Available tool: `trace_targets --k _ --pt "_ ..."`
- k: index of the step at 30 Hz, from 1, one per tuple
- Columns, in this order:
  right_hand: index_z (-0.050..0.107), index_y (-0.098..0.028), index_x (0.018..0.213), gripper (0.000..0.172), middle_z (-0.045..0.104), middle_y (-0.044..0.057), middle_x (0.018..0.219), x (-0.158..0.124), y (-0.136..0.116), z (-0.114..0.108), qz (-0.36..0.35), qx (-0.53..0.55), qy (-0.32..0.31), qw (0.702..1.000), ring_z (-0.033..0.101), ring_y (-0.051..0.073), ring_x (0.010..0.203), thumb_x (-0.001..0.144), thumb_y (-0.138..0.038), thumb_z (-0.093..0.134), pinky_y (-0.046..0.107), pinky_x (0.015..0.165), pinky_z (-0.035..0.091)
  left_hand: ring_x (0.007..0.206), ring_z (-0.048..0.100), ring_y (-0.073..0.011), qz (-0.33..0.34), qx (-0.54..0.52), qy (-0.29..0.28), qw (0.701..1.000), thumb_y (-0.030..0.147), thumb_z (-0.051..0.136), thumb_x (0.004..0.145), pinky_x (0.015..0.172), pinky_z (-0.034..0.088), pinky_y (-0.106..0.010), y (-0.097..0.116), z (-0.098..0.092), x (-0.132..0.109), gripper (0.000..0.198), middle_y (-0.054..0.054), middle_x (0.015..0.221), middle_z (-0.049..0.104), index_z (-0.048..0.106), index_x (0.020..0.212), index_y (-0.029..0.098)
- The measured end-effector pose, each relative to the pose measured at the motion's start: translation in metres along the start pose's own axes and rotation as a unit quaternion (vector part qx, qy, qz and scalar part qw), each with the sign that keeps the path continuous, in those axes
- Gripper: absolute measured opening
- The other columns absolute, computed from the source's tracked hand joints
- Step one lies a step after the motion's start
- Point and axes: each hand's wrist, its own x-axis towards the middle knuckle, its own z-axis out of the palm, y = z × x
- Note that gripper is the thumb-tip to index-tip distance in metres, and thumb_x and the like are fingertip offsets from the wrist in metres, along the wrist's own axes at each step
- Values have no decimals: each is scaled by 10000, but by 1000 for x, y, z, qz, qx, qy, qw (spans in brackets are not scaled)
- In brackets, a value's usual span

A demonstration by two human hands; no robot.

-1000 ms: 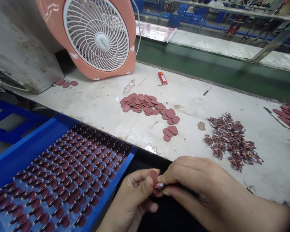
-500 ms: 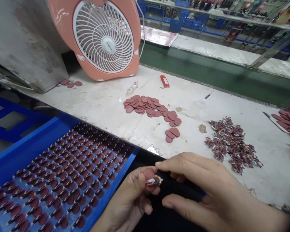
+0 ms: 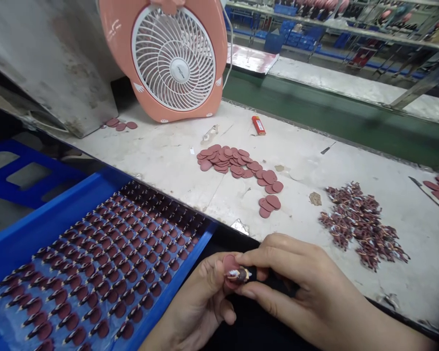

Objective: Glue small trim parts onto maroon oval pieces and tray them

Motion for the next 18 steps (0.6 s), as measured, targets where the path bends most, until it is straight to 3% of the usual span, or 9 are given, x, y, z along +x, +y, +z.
trace_targets --k 4,6,10,13,18 --pt "663 -194 1053 214 632 2 800 0 5 6 -35 -22 31 999 591 118 723 874 -80 634 196 638 470 755 655 -136 3 29 11 1000 492 667 781 466 528 -125 3 1 1 435 -73 874 704 701 1072 171" --pt "657 -168 1040 169 620 19 796 -2 9 12 -57 -68 73 993 586 124 705 894 -96 612 204 611 470 817 658 -168 29 49 59 997 547 696 723 483 545 -156 5 3 0 549 -90 958 703 673 1137 188" --pt "619 -101 1098 186 636 72 828 -7 20 29 -115 -209 138 961 591 161 728 916 -73 596 262 639 485 601 553 -95 188 128 214 950 373 833 635 401 467 -138 2 12 -3 337 13 750 642 702 897 206" --pt "584 -72 1184 274 663 95 886 -8 30 41 -169 -281 147 933 602 184 750 912 -59 613 290 646 484 534 495 -74 244 180 228 925 296 861 601 370 403 -127 1 16 -4 273 38 663 614 678 783 205" --pt "597 -89 1177 257 672 97 897 2 35 55 -189 -284 146 929 629 194 747 921 -69 610 305 639 488 529 485 -74 248 219 256 908 322 791 696 375 369 -147 3 12 -5 195 7 705 636 676 774 185"
